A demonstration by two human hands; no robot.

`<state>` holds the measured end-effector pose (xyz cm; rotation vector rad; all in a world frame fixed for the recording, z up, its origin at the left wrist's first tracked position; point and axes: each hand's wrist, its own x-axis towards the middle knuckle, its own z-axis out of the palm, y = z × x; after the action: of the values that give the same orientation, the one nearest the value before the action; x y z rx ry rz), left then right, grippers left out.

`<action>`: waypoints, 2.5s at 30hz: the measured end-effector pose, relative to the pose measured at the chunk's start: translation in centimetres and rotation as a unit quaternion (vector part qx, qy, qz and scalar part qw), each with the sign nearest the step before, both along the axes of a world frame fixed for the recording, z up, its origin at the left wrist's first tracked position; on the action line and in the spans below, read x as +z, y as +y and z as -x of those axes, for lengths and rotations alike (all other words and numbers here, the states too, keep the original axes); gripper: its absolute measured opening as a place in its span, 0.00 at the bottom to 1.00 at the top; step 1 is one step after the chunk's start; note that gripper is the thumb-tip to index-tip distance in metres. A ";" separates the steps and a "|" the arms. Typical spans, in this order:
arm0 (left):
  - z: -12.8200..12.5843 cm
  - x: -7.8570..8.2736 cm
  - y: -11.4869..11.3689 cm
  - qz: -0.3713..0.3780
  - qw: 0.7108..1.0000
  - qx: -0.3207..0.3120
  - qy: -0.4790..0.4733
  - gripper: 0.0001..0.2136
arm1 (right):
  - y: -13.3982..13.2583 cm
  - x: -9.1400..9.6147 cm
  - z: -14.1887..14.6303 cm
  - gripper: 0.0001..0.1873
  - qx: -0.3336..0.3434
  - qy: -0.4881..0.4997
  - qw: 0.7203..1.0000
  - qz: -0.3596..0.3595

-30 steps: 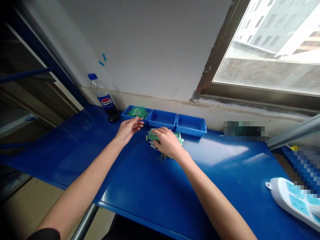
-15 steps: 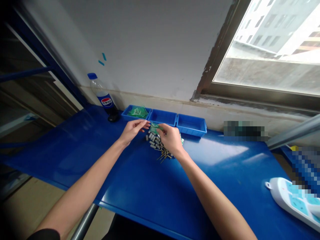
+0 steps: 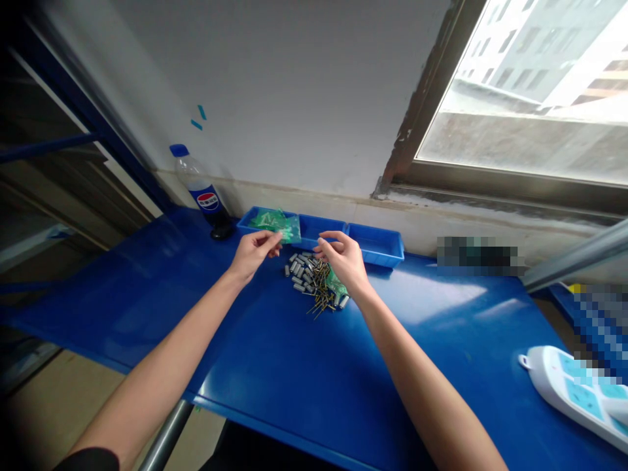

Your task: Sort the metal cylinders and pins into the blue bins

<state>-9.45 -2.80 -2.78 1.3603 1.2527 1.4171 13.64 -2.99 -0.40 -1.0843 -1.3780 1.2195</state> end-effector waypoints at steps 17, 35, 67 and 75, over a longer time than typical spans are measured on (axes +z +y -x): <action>0.9 -0.8 -0.5 -0.188 0.855 0.142 0.462 0.15 | 0.3 0.9 -0.9 0.20 -0.002 -0.009 1.000 0.017; -2.7 -1.4 -1.4 -0.275 0.862 -0.086 0.417 0.08 | 1.0 2.2 -5.7 0.36 0.112 -0.568 0.808 -0.114; -0.4 0.3 0.5 -0.065 0.988 0.120 0.068 0.14 | 0.8 2.0 -3.5 0.22 0.046 -0.184 0.981 -0.042; 1.6 0.4 0.8 -0.160 0.937 0.187 0.247 0.14 | 1.0 2.3 -4.3 0.18 0.038 -0.253 0.965 -0.052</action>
<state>-11.04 -1.95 -2.39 1.8544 1.7318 1.6499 17.90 -1.94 1.94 -1.3360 -1.8615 0.9411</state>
